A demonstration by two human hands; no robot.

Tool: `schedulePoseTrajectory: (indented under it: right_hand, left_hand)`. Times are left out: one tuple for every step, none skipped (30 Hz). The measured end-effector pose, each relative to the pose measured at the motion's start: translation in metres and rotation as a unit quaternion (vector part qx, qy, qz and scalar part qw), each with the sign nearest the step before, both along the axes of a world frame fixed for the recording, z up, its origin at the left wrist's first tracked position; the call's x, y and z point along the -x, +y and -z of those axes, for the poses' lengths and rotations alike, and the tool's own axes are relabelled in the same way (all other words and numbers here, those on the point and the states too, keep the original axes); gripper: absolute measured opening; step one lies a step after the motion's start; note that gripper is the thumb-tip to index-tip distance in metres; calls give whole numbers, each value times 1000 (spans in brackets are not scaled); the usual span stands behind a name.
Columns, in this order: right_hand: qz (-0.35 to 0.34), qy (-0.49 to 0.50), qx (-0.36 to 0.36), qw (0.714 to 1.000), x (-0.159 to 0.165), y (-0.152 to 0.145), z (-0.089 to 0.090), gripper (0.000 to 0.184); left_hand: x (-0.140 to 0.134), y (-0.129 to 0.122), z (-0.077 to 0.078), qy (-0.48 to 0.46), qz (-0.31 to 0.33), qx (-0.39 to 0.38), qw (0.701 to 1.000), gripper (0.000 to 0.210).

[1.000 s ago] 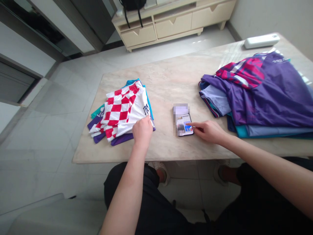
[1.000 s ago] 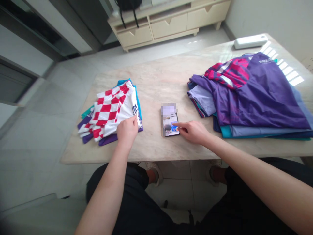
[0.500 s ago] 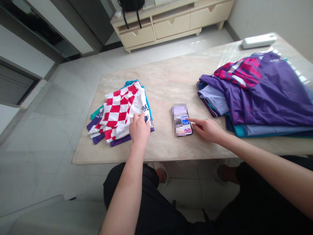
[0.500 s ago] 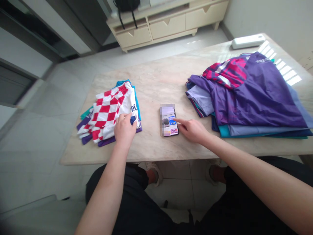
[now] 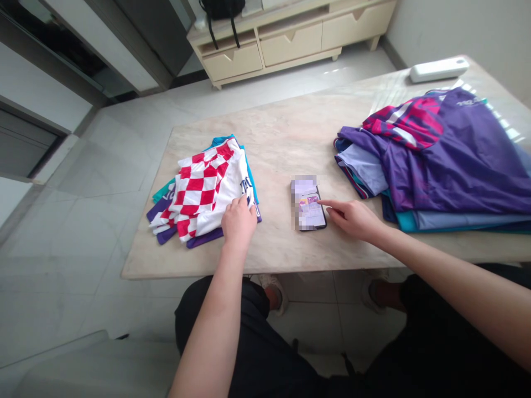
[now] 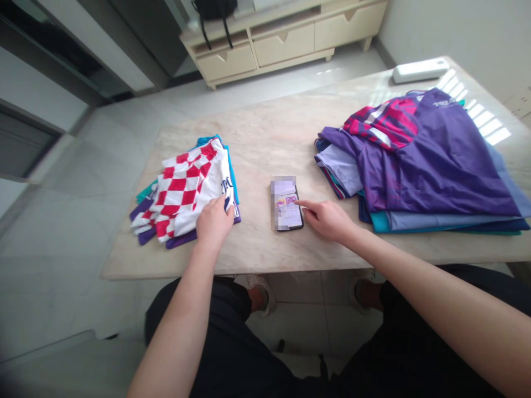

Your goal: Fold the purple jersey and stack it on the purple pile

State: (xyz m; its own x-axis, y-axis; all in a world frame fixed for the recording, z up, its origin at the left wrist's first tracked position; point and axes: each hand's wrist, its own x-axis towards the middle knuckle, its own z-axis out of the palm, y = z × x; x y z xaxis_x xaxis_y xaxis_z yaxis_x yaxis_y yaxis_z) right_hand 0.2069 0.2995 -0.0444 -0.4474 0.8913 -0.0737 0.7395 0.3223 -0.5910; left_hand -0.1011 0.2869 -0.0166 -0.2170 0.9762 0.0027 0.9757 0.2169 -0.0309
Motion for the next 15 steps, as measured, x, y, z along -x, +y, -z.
schedulePoseTrajectory:
  right_hand:
    - [2, -2, -1, 1000, 0, 0, 0, 45]
    - [5, -5, -3, 1000, 0, 0, 0, 45]
    - [9, -8, -5, 1000, 0, 0, 0, 45]
    - [13, -10, -7, 1000, -1, 0, 0, 45]
    - [15, -10, -9, 1000, -1, 0, 0, 45]
    - [17, -8, -11, 1000, -1, 0, 0, 45]
    - [18, -6, -12, 1000, -1, 0, 0, 45]
    - [18, -4, -14, 1000, -1, 0, 0, 45]
    - [17, -3, -16, 1000, -1, 0, 0, 45]
    - [16, -3, -17, 1000, -1, 0, 0, 45]
    - [16, -3, -19, 1000, -1, 0, 0, 44]
    - [15, -2, -20, 1000, -1, 0, 0, 44]
    - [14, -2, -20, 1000, -1, 0, -1, 44]
    - [15, -3, -19, 1000, -1, 0, -1, 44]
    - [16, -3, -19, 1000, -1, 0, -1, 43]
  left_hand:
    - [0, 0, 0, 3, 4, 0, 1000, 41]
    - [0, 0, 1, 4, 7, -1, 1000, 41]
    - [1, -1, 1, 3, 8, -3, 1000, 41]
    - [1, -1, 2, 2, 9, -5, 1000, 41]
    - [2, -1, 2, 1, 9, -7, 1000, 42]
    - [2, -1, 3, -1, 8, -7, 1000, 42]
    - [2, 0, 3, -2, 7, -7, 1000, 42]
    - [2, 0, 3, -2, 7, -6, 1000, 42]
    - [2, 0, 3, -3, 7, -5, 1000, 42]
    - [2, 0, 3, -4, 7, -4, 1000, 42]
    - [2, 0, 3, -4, 7, -4, 1000, 41]
    - [2, 0, 2, -4, 7, -4, 1000, 41]
    - [1, 0, 2, -3, 7, -4, 1000, 41]
    - [1, 0, 2, -2, 8, -4, 1000, 41]
    - [1, 0, 2, 0, 8, -3, 1000, 41]
